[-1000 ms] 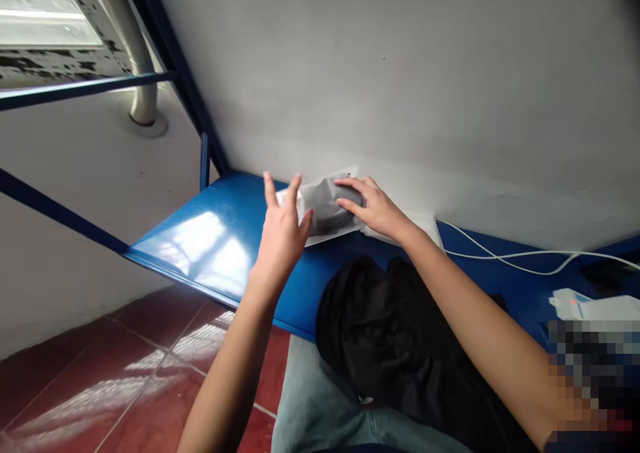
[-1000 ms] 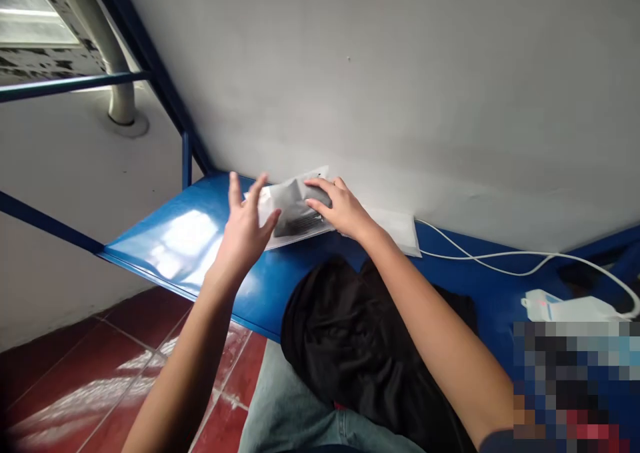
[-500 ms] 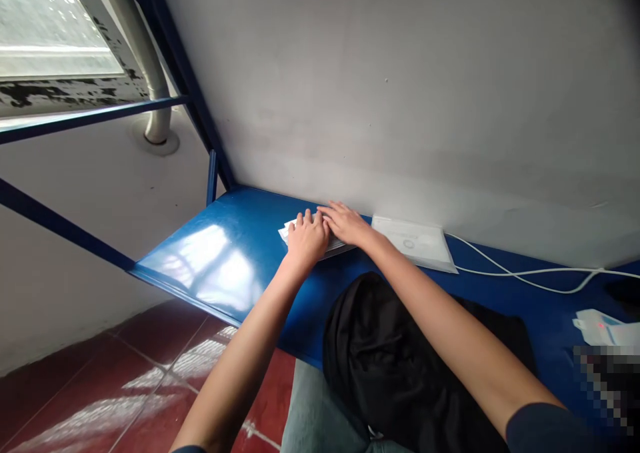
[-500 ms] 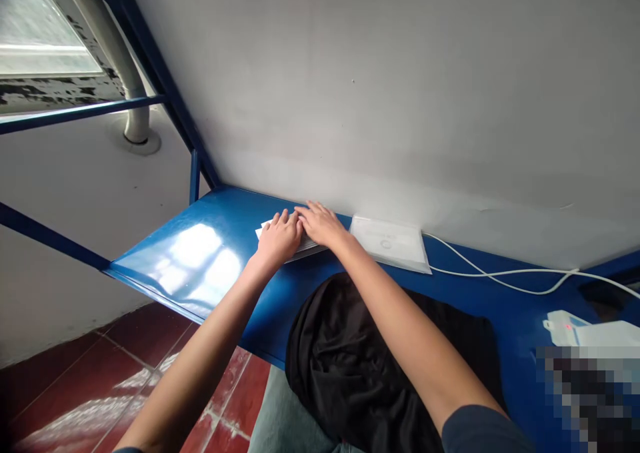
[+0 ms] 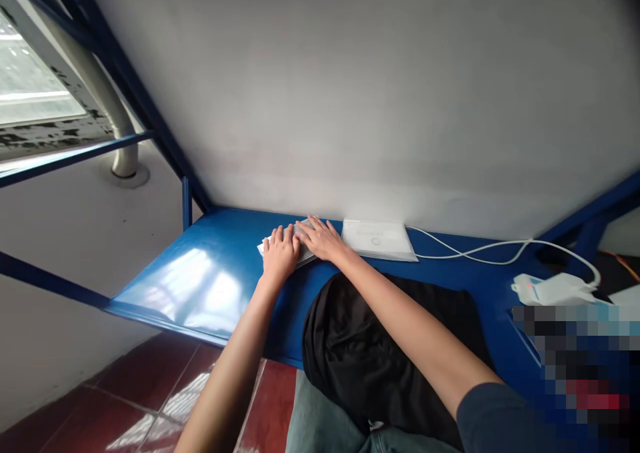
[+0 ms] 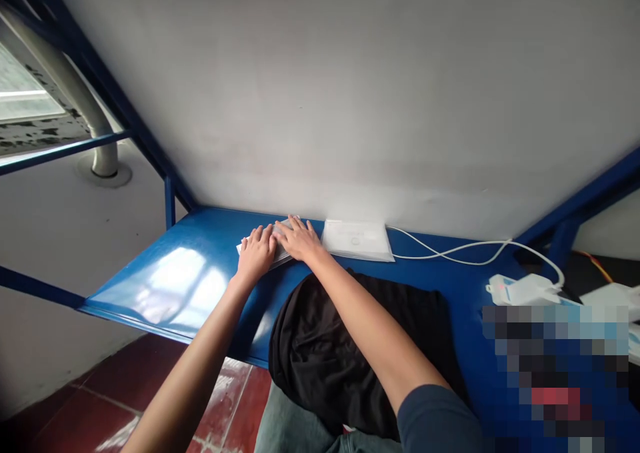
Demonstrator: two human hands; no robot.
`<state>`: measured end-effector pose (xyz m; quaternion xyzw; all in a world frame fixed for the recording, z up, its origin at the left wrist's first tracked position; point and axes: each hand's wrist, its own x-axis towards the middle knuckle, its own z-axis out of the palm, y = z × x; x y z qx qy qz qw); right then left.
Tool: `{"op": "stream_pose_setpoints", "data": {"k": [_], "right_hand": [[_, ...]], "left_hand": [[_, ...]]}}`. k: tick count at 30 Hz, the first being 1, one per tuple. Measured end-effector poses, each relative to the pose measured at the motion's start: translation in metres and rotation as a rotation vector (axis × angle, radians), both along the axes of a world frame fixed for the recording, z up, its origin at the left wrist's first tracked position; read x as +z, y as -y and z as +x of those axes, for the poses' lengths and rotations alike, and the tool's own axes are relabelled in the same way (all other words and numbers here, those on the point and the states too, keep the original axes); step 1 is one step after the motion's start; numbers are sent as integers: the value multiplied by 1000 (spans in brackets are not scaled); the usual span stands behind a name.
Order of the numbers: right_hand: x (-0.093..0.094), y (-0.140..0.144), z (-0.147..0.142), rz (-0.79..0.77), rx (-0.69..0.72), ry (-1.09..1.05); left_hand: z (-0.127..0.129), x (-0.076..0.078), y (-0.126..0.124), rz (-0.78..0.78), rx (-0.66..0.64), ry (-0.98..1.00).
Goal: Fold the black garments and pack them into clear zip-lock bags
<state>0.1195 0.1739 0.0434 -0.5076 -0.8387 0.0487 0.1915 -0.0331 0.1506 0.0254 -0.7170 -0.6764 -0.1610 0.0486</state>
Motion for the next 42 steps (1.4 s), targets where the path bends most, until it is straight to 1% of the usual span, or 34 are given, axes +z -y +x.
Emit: {"op": "stream_pose_setpoints", "data": {"k": [2,4,6,7,9,11,14,17,19,21,23,27,28,30,33,36,42], "right_hand": [[3,18,20,22,0,-4],[1,41,52,33,-11,3],[-5,68,93,41,-49,17],[-8,83,115,42,-83,20],[-16,114,158,30,-170,12],[-22,144,194,-1,-258,-4],[-25,179,227,-25,-347,-2],[-21,196,239,0,-382,-9],[-19,200,241,24,-391,-32],[-22,200,241,22,-396,-49],[-30,199,241,-24,-396,-43],[-48,193,246,-128,-392,1],[-50,190,248,-137,-387,12],[-52,183,251,-144,-369,30],[-53,169,254,-148,-342,45],[-53,157,256,-136,-340,46],[-58,148,268,-80,-341,12]], "left_hand": [[5,9,6,44,-15,-36],[18,17,17,106,-65,-65],[42,24,33,118,-201,-54],[57,25,43,93,-289,-31],[90,24,66,8,-459,4],[121,18,88,-69,-584,-8],[155,11,111,-111,-678,-77],[172,12,116,-80,-714,-109],[176,13,111,-61,-727,-110],[175,11,105,-71,-725,-120],[170,1,98,-107,-708,-135],[156,-26,91,-140,-670,-128],[155,-31,91,-134,-661,-126],[155,-35,89,-125,-637,-131],[159,-34,85,-118,-589,-131],[163,-29,77,-134,-574,-130],[160,-26,61,-168,-573,-142]]}}
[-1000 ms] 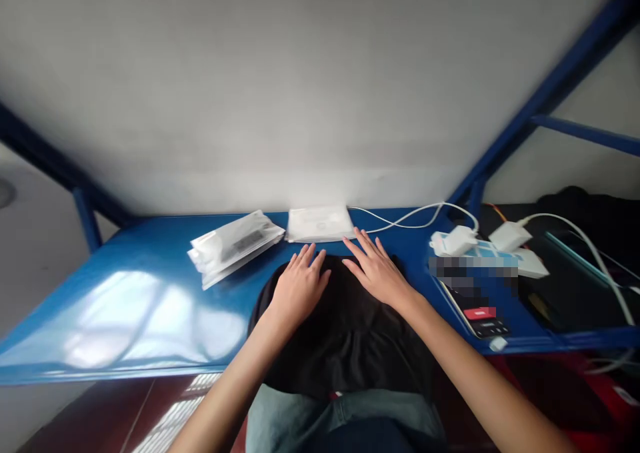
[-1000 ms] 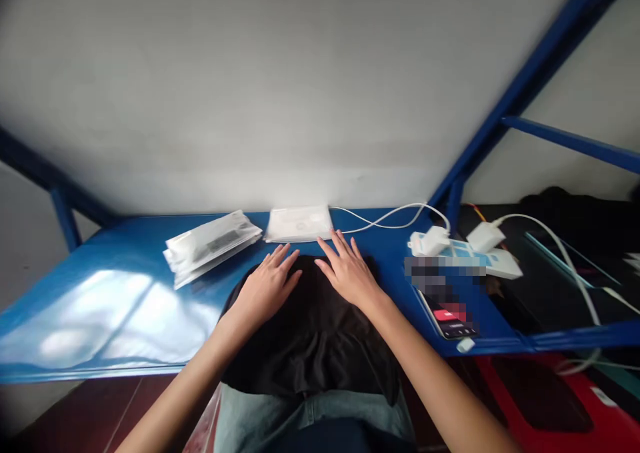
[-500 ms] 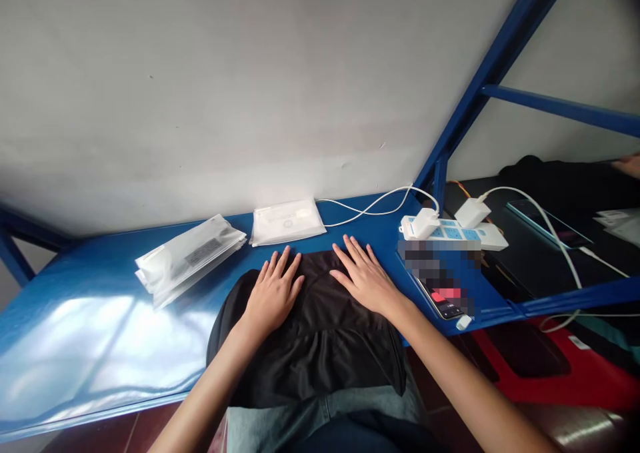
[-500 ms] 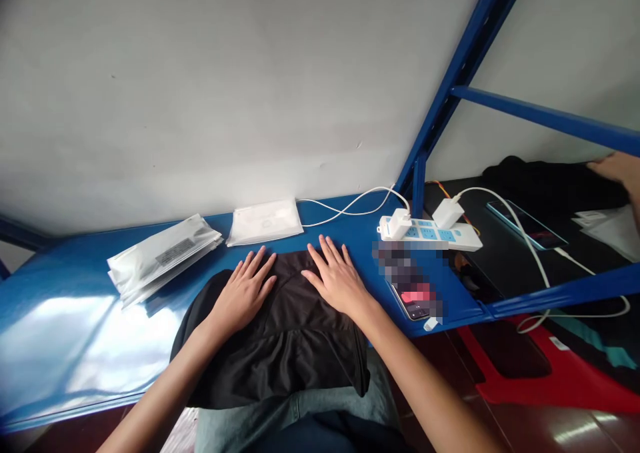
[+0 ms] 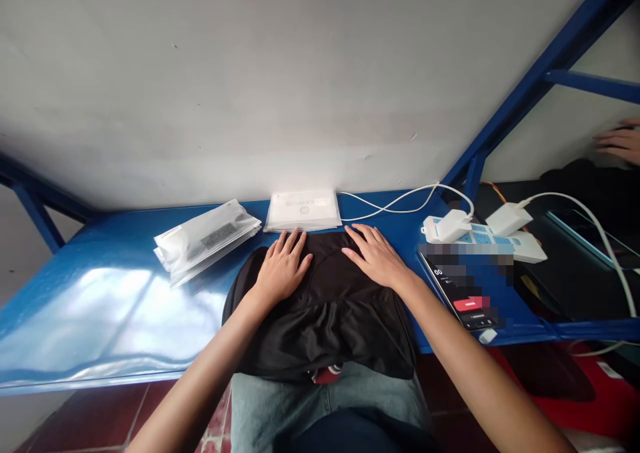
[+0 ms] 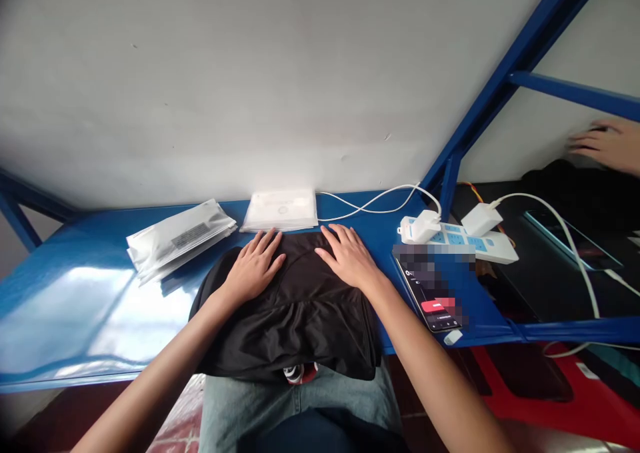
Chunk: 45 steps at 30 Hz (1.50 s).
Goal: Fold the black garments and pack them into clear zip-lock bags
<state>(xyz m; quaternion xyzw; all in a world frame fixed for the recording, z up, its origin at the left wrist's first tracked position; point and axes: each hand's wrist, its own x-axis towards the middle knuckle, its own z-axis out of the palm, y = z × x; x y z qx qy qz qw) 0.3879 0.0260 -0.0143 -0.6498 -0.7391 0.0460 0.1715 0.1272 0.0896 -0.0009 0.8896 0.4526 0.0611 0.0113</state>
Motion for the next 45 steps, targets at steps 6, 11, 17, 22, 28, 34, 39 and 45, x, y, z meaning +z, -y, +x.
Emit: {"op": "stream_pose_setpoints", "data": {"k": [6,11,17,22,28,34,39,45], "right_hand": [[-5,0,9,7,-49,6],[-5,1,10,48,-61,-116],[-8,-3,26,202,-140,-396],[-11,-6,28,244,-181,-364],[-12,-6,25,254,-184,-352],[-12,-5,26,233,-166,-355],[-9,-4,27,236,-148,-374],[-11,-1,24,283,-232,-389]], "left_hand": [[-8,-3,11,-3,72,-15],[-6,5,8,28,117,12],[-28,13,-52,-183,-22,401],[-44,2,-67,-217,-64,529],[-44,4,-56,-258,-79,584],[-46,11,-56,-302,-105,578],[-48,14,-55,-321,-103,599],[-49,14,-55,-372,-98,660]]}}
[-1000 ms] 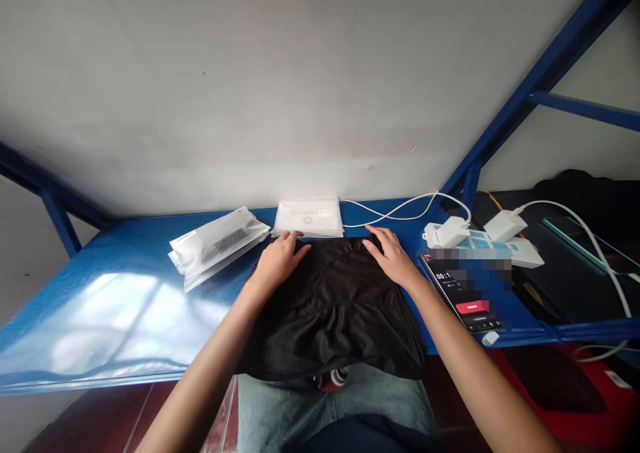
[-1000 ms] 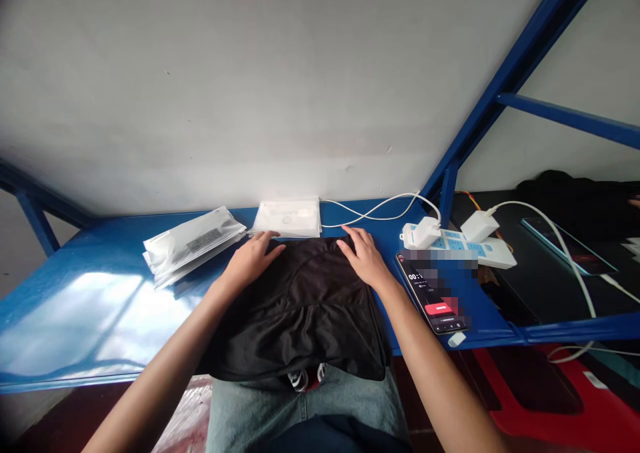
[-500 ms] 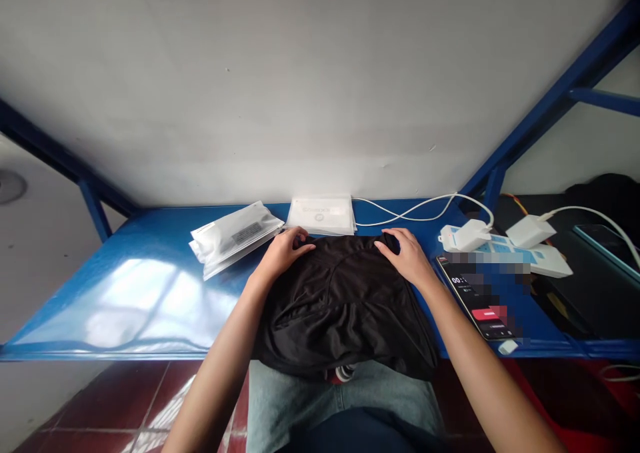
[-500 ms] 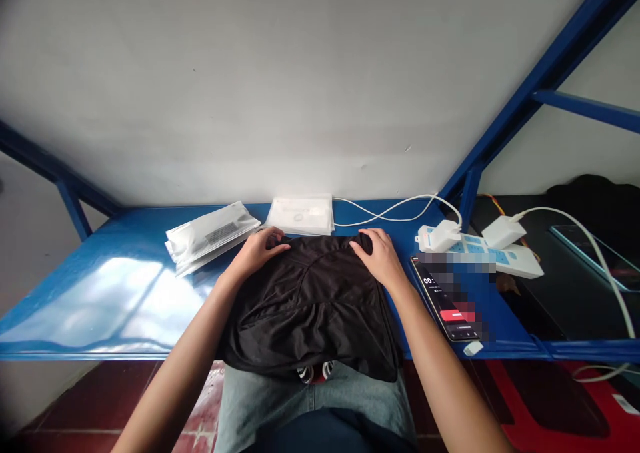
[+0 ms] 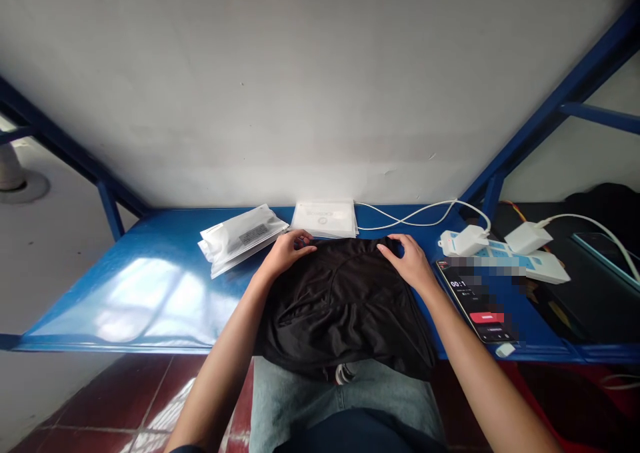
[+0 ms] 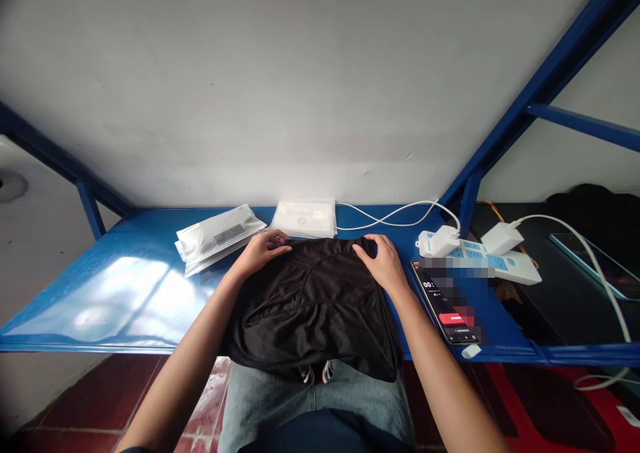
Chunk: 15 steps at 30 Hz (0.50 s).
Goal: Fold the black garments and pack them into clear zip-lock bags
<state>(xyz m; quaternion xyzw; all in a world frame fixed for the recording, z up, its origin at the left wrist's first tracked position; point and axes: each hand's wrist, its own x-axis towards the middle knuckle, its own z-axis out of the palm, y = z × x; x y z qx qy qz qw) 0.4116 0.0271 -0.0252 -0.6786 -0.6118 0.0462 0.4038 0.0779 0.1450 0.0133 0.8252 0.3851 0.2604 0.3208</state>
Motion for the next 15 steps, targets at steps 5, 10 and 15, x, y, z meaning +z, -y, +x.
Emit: {"op": "stream_pose_setpoints", "data": {"k": [5,10,15], "right_hand": [[-4,-1,0,10,-20,14],[-5,-3,3,5,7,6],[-1,-1,8,2,26,-36]], "left_hand": [[0,-3,-2,-53,-22,44],[-2,-8,-5,-96,-38,49],[-2,-8,-6,-79,-26,31]]}}
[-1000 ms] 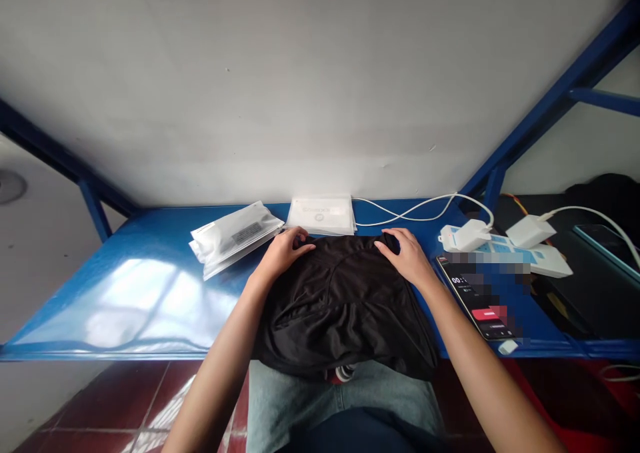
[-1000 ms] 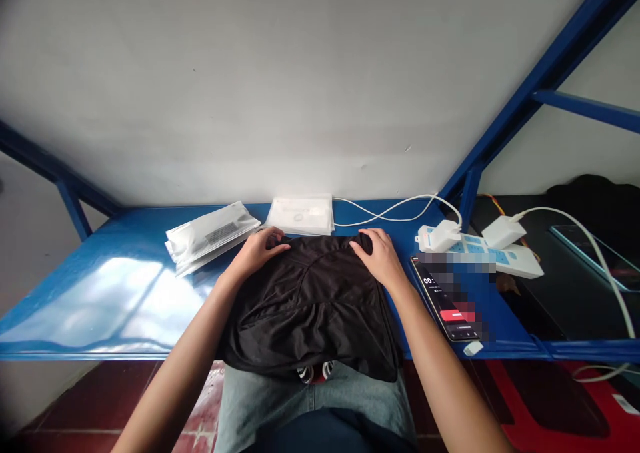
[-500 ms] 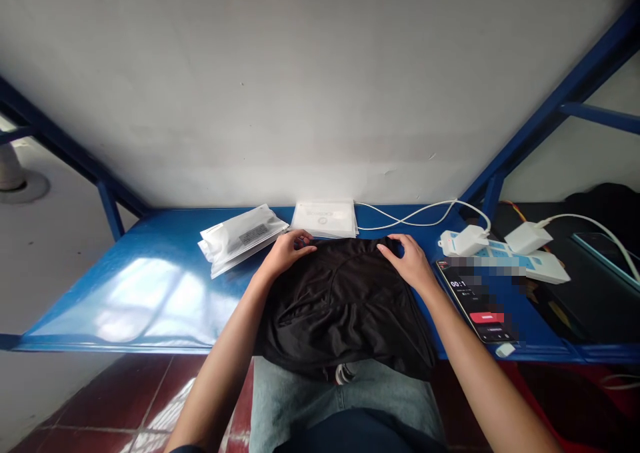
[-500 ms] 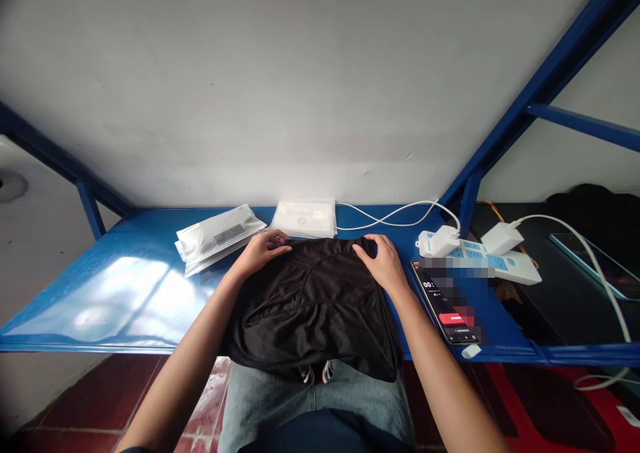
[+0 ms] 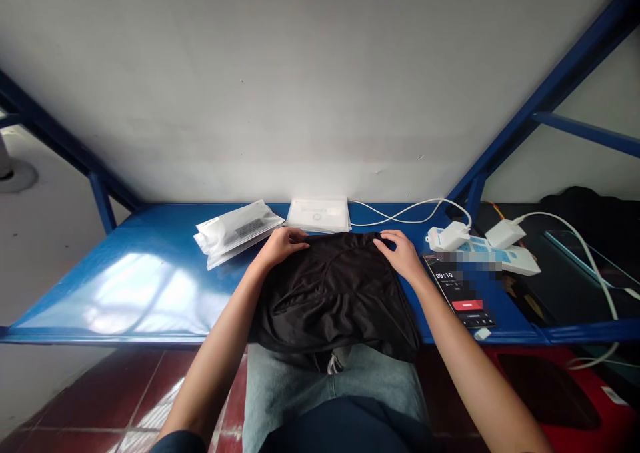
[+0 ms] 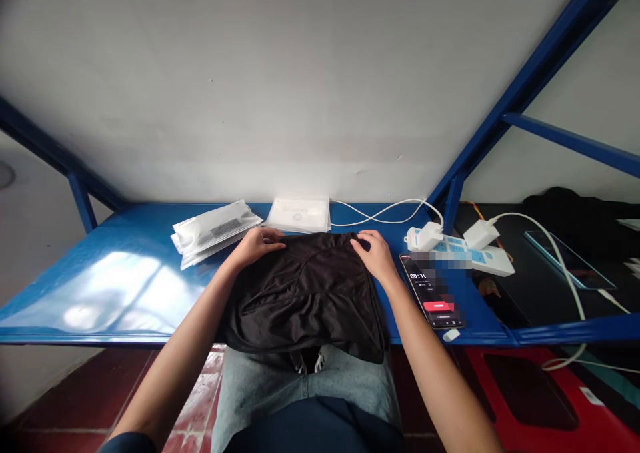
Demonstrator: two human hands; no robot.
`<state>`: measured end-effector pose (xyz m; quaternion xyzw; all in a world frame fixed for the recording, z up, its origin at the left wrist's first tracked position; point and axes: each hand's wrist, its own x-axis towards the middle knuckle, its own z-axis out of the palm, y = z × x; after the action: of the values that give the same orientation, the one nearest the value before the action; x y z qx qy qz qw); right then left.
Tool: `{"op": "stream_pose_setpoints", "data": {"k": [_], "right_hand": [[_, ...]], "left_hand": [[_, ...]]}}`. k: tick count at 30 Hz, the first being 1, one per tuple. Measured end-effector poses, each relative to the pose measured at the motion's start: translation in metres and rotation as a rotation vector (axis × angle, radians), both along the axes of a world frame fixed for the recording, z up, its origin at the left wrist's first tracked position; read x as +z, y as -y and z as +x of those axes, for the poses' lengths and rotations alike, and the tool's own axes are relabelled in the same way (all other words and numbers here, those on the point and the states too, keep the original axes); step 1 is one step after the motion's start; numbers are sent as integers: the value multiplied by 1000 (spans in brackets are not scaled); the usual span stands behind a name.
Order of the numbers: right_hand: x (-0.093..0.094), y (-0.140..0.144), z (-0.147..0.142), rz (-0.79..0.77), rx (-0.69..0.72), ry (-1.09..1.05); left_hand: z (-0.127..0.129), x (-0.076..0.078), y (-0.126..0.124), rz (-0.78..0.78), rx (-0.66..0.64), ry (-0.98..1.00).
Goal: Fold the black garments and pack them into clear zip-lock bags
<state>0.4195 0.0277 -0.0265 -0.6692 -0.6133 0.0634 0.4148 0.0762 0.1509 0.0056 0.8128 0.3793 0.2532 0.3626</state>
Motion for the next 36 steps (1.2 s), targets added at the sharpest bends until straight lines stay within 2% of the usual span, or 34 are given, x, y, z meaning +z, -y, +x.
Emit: {"op": "stream_pose_setpoints", "data": {"k": [7,10,15,18,21,25,27,30,33,36], "right_hand": [[17,47,-2,-18,103,9],[20,66,-4,-58,156,85],[18,80,4,-120,207,348],[20,85,18,-171,257,478],[33,91,27,-189,336,559],[55,92,3,-148,388,535],[57,89,-20,-167,429,509],[43,84,-43,-226,484,540],[26,83,-47,-282,490,591],[18,83,-42,-304,480,613]], "left_hand": [[-10,22,24,91,-93,-13],[-20,27,41,241,-190,-81],[-30,22,64,488,-319,-297],[-33,24,75,584,-334,-426],[-31,34,90,620,-324,-521],[-14,43,116,638,-229,-506],[-2,39,125,633,-212,-477],[10,23,131,575,-231,-503],[9,8,131,496,-239,-535],[5,1,128,462,-221,-537]]}}
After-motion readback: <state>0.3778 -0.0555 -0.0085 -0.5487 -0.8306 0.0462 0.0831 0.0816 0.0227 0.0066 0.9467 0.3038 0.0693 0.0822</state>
